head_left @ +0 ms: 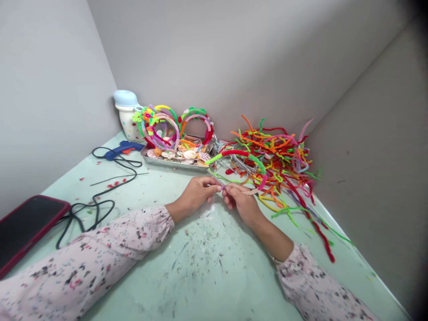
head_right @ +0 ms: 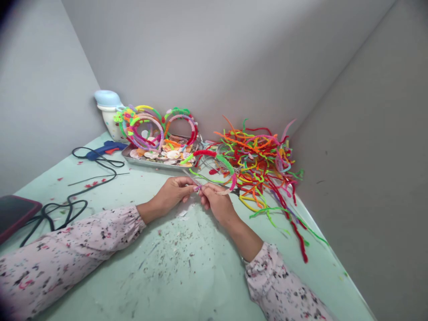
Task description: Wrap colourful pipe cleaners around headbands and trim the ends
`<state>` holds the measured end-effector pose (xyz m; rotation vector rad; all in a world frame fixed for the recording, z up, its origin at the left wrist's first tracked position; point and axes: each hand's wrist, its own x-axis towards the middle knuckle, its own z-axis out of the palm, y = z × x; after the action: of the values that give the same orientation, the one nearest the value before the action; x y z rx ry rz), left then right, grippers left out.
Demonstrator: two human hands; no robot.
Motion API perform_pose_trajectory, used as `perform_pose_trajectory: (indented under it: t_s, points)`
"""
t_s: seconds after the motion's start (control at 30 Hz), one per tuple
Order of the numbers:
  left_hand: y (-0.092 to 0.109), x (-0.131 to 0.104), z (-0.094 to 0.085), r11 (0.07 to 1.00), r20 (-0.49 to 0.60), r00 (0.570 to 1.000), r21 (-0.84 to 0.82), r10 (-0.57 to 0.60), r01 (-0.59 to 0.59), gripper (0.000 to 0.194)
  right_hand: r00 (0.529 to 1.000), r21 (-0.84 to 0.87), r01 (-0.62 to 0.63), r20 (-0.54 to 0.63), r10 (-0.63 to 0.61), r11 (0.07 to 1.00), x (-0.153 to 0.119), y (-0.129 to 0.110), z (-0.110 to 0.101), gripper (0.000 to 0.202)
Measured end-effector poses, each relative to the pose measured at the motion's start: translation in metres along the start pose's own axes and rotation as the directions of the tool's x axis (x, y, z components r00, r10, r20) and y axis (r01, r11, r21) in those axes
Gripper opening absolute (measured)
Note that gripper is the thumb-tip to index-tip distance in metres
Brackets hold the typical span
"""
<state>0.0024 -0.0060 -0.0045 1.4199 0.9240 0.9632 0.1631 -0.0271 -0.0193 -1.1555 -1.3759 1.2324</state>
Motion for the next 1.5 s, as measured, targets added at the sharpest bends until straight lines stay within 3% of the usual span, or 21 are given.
perform_pose_trajectory:
  t_s: [0.47, 1.23, 1.5]
  points:
    - [-0.008, 0.003, -0.003, 0.999, 0.03, 0.999, -0.027, 0.023, -0.022, 0.023, 1.0, -0.015, 0.018, 0.005, -0.018, 1.0, -0.001, 0.0, 0.001, 0.023]
    - [-0.004, 0.0, -0.001, 0.998, 0.002, 0.999, 0.057, 0.035, -0.036, 0.015, 0.984, -0.352, 0.12, -0.083, -0.158, 0.928, -0.006, -0.003, 0.008, 0.026]
    - [-0.006, 0.001, -0.001, 0.997, -0.018, 1.0, 0.075, 0.001, 0.001, 0.016, 0.971, -0.365, 0.192, -0.06, -0.229, 0.911, -0.007, -0.004, 0.01, 0.023]
